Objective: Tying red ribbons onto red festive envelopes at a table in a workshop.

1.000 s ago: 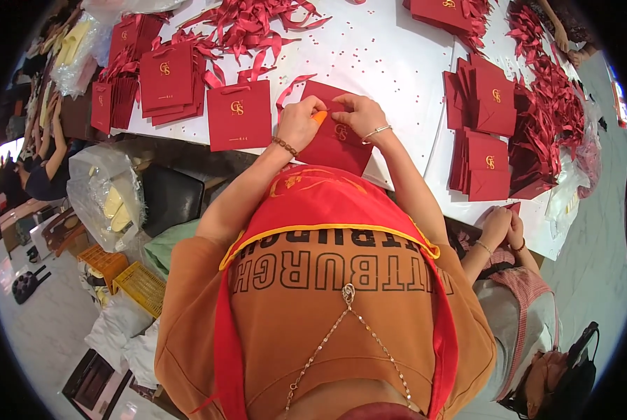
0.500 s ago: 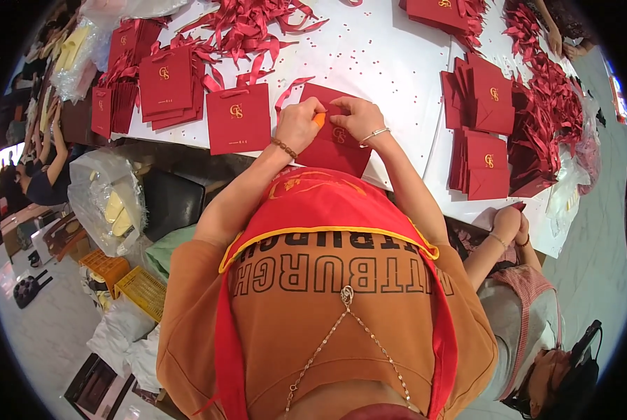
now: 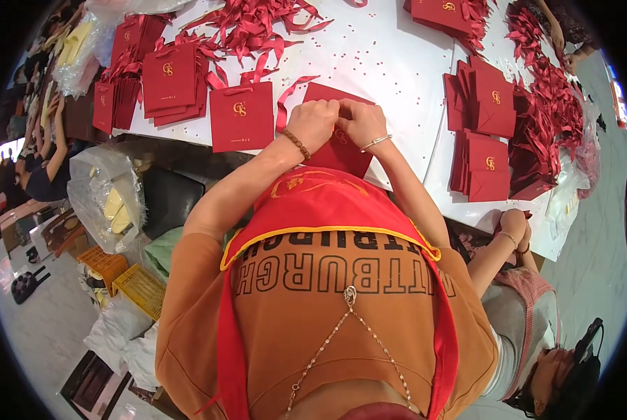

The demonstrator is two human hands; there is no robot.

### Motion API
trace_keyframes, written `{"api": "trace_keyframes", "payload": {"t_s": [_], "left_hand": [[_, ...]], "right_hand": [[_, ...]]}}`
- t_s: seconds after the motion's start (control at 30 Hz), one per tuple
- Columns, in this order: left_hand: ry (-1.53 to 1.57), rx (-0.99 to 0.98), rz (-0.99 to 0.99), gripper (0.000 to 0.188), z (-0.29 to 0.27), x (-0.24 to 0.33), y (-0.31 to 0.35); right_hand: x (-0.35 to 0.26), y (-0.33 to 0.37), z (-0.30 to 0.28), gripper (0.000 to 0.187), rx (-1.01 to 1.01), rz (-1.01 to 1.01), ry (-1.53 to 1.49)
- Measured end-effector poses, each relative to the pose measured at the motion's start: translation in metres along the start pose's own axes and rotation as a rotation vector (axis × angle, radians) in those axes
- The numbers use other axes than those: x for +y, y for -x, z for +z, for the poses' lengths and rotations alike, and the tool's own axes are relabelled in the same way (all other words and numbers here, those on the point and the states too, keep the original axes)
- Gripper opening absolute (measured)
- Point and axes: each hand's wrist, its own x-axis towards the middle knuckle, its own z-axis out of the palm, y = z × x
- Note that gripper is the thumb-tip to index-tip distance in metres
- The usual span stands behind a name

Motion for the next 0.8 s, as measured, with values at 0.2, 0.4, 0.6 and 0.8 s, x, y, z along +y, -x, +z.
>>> {"api": "trace_keyframes", "payload": {"t_s": [0.2,0.4,0.6,0.8], "left_hand": [[-0.122,-0.116,0.016,0.009,-0.001,0.005,-0.011],[0.713,-0.248,-0.367,0.007,-0.015,-0.011,-0.015],[0.980,-0.273,-0.613,0.012,-0.011,-0.020,-0.008],[0.213,-0.356,-0.242,0.027,-0.030,-0.044,-0.038]], "right_hand": [[-0.003,0.001,-0.002,0.022,-0.045,0.033,0.054],[-0.001,0.006,-0.007,0.029,0.007,-0.011,-0.125],[-0.010,0.010,-0.011,0.024,-0.007,-0.010,0.017],[-0.020,0.024,-0.001,0.017,0.228,-0.191,0.217]]}}
